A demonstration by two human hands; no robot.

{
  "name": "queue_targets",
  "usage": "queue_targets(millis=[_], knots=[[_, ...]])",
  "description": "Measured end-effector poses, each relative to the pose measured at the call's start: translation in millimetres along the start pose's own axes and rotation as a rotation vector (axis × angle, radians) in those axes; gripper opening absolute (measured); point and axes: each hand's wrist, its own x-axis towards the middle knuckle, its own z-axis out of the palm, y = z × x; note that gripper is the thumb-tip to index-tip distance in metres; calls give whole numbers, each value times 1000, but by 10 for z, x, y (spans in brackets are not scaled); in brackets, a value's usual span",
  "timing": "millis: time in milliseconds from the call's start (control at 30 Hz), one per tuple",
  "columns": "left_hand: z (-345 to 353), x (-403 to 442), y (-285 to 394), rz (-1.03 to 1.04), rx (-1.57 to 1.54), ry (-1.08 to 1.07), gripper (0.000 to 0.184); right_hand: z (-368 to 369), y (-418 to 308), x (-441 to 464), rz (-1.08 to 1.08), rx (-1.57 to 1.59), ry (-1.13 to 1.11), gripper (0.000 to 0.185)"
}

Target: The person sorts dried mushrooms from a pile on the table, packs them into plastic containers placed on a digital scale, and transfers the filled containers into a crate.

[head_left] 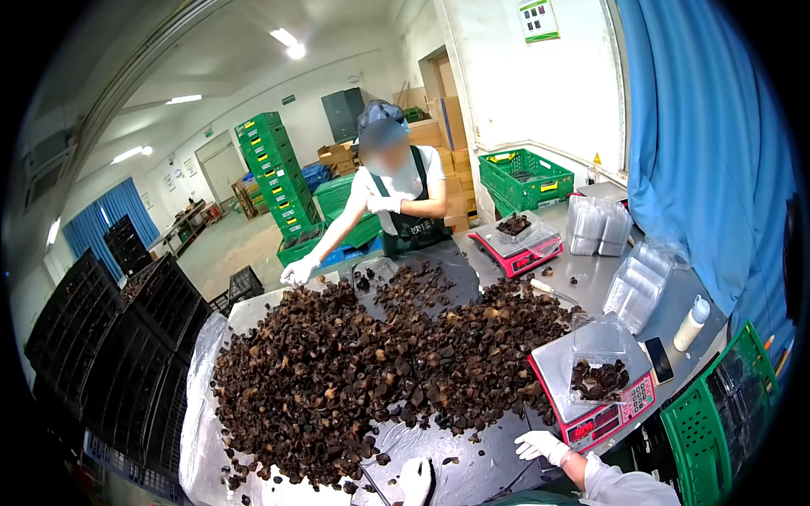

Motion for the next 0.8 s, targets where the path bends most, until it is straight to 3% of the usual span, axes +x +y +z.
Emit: queue_targets(millis=[700, 800], knots=[[46, -30, -63, 46, 16, 15, 10, -29, -5, -8, -9, 55, -50, 33], [-140, 47, 325, 1, -39, 0, 9, -30, 8, -3, -10, 61, -51, 33]])
